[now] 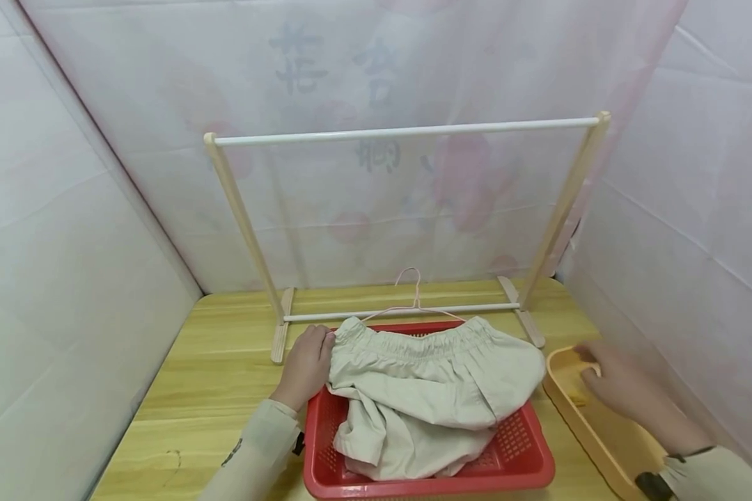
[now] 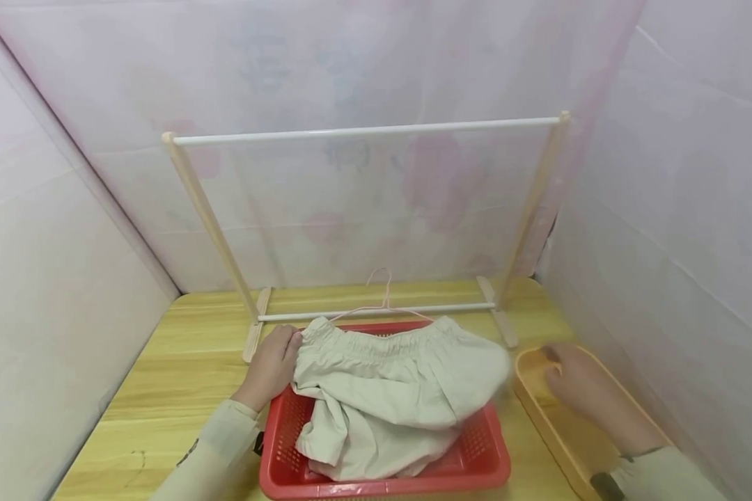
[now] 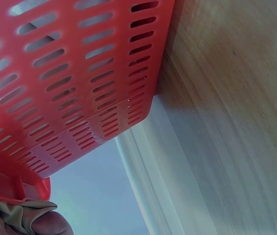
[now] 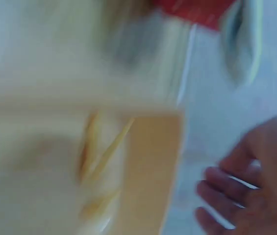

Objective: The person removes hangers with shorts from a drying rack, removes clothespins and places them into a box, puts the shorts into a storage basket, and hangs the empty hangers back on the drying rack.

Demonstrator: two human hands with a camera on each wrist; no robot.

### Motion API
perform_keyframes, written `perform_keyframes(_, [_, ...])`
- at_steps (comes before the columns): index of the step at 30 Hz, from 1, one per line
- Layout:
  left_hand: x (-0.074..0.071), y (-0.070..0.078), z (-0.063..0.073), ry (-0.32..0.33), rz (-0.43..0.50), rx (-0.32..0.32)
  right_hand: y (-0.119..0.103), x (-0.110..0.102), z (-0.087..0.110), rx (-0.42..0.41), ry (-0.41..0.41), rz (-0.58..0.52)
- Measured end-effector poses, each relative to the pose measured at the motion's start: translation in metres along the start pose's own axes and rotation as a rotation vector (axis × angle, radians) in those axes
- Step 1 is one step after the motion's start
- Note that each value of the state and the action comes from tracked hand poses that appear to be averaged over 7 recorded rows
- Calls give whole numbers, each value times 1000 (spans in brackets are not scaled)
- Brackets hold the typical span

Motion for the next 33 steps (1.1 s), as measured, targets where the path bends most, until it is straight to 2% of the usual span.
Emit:
perform_keyframes(3, [-1, 0, 0, -5, 1, -5, -39, 1, -10, 5, 72, -112])
perform_keyframes(6, [-3, 1, -1, -12, -4, -15, -70, 11, -23, -30, 165, -193])
perform_keyframes(8, [-3, 1, -2, -17, -5, -24, -85, 21, -34, -45, 188, -199])
perform_keyframes(12, [-3, 2, -3, -19, -2, -42, -105, 43, -56, -62, 151, -154])
perform_keyframes(15, [-2, 2, -2, -23, 0, -49, -110, 59, -64, -77, 175, -103])
perform_keyframes(19, [-1, 2, 1, -20, -8, -43, -111, 73, -60, -86, 253, -90])
perform_keyframes(28, [-3, 1, 1, 3, -9, -42, -115, 75, -57, -105, 376, -71])
perform_keyframes(33, [1, 2, 0, 16, -11, -42, -113, 72, -57, -60, 356, -8])
Point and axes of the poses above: each hand's wrist, its own z-axis away from the middle knuckle, its own x-axis out of the palm, y = z × x, the point moved 1 cm from there along -z, towards the middle knuckle, and after that the axes turned 1 degree about x, right-handed, at the moved point
